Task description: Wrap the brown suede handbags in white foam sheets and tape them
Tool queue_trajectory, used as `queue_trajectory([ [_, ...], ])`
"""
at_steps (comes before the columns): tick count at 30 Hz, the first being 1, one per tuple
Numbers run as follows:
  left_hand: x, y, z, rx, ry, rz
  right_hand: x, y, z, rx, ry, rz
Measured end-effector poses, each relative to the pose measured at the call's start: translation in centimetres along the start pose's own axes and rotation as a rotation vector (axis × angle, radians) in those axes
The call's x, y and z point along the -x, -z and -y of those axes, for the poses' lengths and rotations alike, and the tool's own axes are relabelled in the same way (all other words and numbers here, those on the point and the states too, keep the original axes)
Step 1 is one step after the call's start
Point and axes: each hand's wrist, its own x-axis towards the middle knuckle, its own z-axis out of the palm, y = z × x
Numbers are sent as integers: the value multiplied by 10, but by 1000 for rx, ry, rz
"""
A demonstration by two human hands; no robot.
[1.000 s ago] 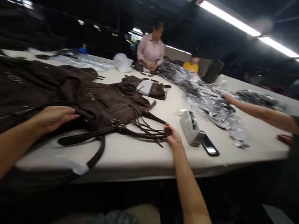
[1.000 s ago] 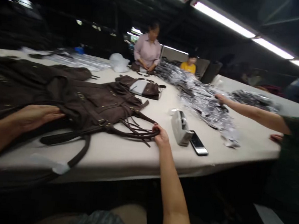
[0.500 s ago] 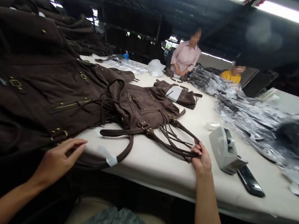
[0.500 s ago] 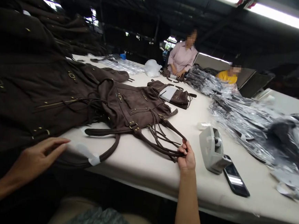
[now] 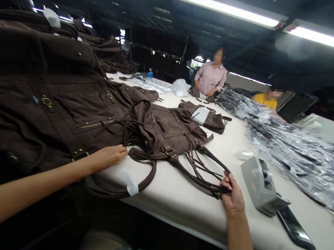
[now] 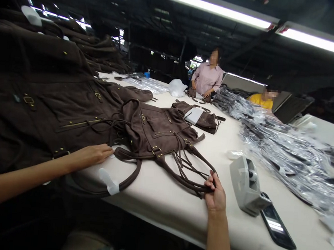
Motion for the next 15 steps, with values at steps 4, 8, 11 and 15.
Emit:
queue_trajectory([
  [4, -13, 6, 6, -5, 39, 83, 0, 1, -1, 34, 18, 13],
  [8, -11, 14, 13, 59, 60, 164, 0, 2, -3, 24, 27, 12],
  [11, -6, 22, 19, 117, 68, 220, 0, 3, -5, 53, 44, 24],
  [15, -4, 29, 25, 209, 54, 291, -1, 6, -7, 71, 58, 29],
])
